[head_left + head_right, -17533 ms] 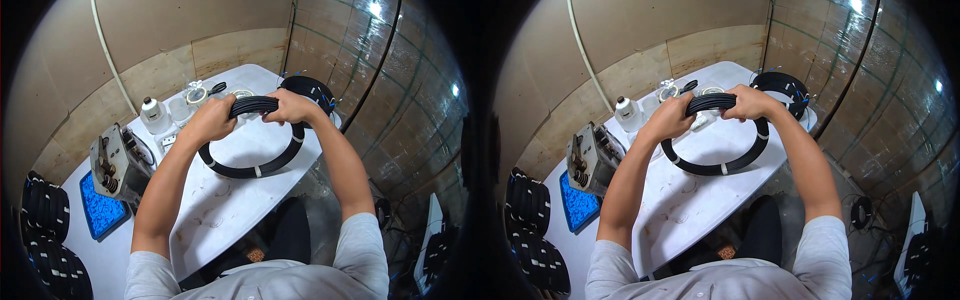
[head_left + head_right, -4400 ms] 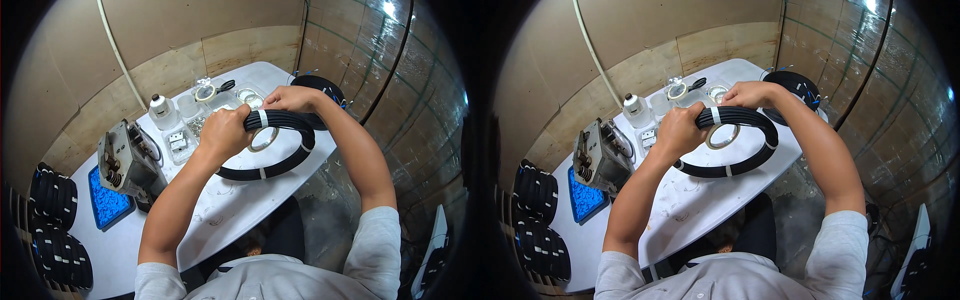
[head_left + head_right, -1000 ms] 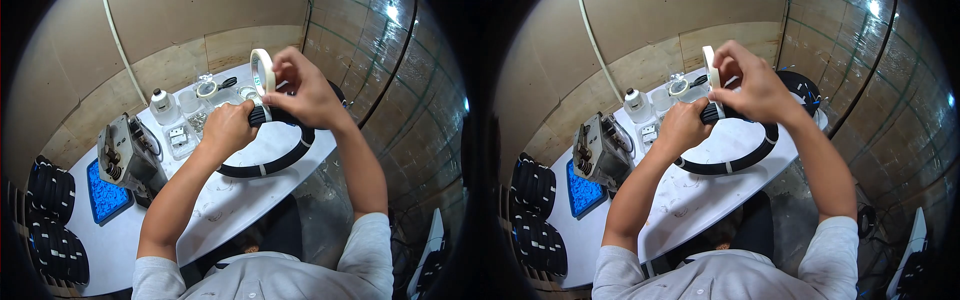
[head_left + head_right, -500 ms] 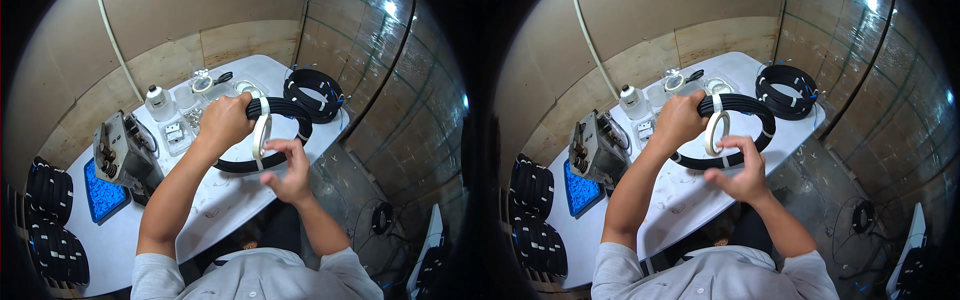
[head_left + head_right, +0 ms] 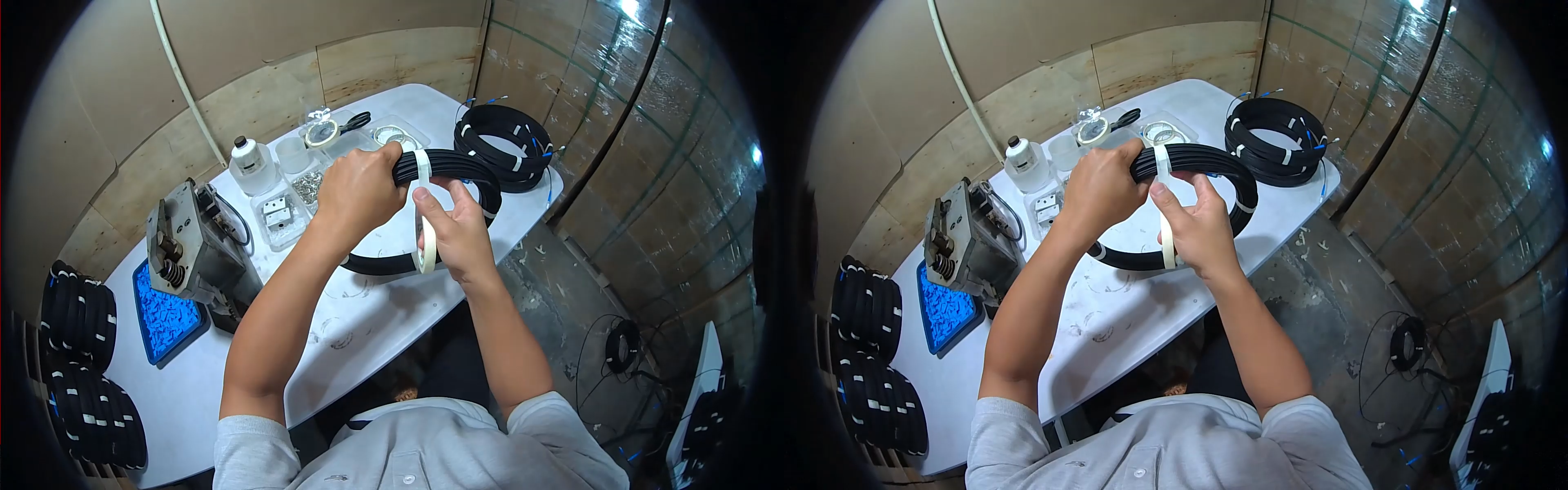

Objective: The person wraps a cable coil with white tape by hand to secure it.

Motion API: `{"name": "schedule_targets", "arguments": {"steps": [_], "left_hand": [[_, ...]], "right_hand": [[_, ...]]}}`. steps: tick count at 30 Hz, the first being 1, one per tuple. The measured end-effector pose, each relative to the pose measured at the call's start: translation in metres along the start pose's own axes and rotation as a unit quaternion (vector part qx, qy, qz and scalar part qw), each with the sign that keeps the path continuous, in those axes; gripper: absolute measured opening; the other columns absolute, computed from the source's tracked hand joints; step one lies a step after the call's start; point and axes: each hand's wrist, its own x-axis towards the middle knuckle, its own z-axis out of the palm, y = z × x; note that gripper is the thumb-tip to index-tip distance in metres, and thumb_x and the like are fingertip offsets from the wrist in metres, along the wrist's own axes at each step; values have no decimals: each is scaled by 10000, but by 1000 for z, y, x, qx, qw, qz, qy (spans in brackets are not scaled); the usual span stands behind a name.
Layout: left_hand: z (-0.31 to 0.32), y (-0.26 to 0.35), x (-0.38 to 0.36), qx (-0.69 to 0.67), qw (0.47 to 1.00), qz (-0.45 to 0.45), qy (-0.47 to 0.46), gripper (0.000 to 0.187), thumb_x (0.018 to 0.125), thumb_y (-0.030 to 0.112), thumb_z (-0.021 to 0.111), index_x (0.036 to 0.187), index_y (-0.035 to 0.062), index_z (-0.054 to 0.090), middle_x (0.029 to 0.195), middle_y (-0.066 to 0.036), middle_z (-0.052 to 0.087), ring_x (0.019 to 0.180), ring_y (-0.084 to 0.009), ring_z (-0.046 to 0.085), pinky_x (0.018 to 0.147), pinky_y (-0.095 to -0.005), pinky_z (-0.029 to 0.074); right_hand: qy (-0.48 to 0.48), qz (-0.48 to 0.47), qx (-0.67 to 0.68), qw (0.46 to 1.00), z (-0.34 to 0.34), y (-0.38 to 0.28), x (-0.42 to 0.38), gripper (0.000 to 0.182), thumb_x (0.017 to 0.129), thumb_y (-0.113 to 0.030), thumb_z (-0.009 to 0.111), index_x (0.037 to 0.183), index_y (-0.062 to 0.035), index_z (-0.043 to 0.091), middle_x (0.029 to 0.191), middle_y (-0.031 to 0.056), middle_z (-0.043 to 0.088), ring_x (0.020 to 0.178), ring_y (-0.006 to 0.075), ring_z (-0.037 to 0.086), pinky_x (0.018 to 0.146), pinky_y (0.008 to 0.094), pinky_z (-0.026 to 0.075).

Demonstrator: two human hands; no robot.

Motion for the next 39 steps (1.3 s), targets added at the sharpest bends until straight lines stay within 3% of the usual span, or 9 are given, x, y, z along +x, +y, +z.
{"name": "schedule_targets", "arguments": {"steps": [2, 5, 10, 12, 27, 30, 33, 36, 39], "left_hand": [[1, -1, 1, -2, 1000, -5, -1, 181, 752, 189, 690, 840, 52, 611, 688, -227, 656, 682, -443, 665, 625, -532, 537], [1, -2, 1, 0, 1000, 5, -1, 170, 755, 179, 680, 840, 52, 605, 685, -229, 653, 686, -447, 664, 627, -536, 537], [4, 3, 4, 7, 1000, 26, -1, 144, 770, 152, 648, 860, 48, 608, 711, -237, 664, 696, -449, 669, 639, -533, 546], [4, 4, 7, 14, 1000, 21, -9, 143, 772, 151, 647, 869, 50, 617, 716, -237, 667, 694, -448, 670, 641, -531, 548], [1, 14, 5, 17, 999, 27, -31, 167, 773, 197, 661, 863, 59, 639, 706, -221, 667, 680, -435, 670, 630, -517, 545], [3, 14, 7, 16, 999, 27, -30, 162, 778, 192, 652, 862, 55, 635, 713, -224, 669, 684, -437, 670, 634, -520, 544], [4, 12, 9, 18, 999, 21, -23, 155, 784, 185, 642, 861, 52, 631, 720, -227, 671, 689, -442, 669, 640, -524, 543], [8, 5, 11, 20, 1000, 10, -10, 156, 787, 185, 635, 865, 50, 627, 727, -230, 673, 699, -448, 669, 647, -530, 543], [9, -1, 11, 20, 1000, -4, -4, 168, 786, 193, 638, 871, 49, 623, 731, -232, 673, 709, -452, 670, 653, -535, 543]], "right_hand": [[17, -3, 17, 1000, 1, 2, 0, 380, 959, -327, 681, 1165, -26, 576, 660, 12, 601, 498, 69, 555, 447, 228, 436], [-42, 33, 62, 997, -5, -10, -3, 249, 1008, -267, 605, 930, -36, 654, 641, 0, 589, 445, 39, 506, 406, 205, 397], [-54, 12, 132, 990, -14, -44, -8, 268, 1001, -272, 618, 900, -33, 683, 661, -9, 600, 473, 37, 495, 442, 201, 381], [-32, 1, 90, 995, -13, -41, -8, 256, 1026, -244, 572, 906, -29, 641, 599, -17, 555, 387, 32, 447, 358, 199, 328], [110, -37, 10, 993, -9, 25, 20, 247, 931, -195, 667, 784, 2, 691, 617, -19, 611, 511, 44, 461, 487, 246, 363], [161, -82, -15, 984, 0, 21, 22, 235, 890, -158, 661, 741, 24, 676, 591, 18, 624, 507, 67, 482, 488, 284, 393], [231, -169, -204, 936, 7, 19, 26, 258, 854, -150, 662, 683, 41, 631, 539, 117, 599, 488, 155, 582, 503, 327, 447], [207, -199, -275, 918, 11, 6, 26, 254, 852, -141, 654, 667, 29, 623, 549, 141, 612, 500, 214, 624, 523, 346, 471], [205, -193, -265, 922, 14, 8, 34, 277, 852, -185, 652, 688, 39, 636, 516, 126, 582, 446, 169, 537, 509, 342, 433]]}}
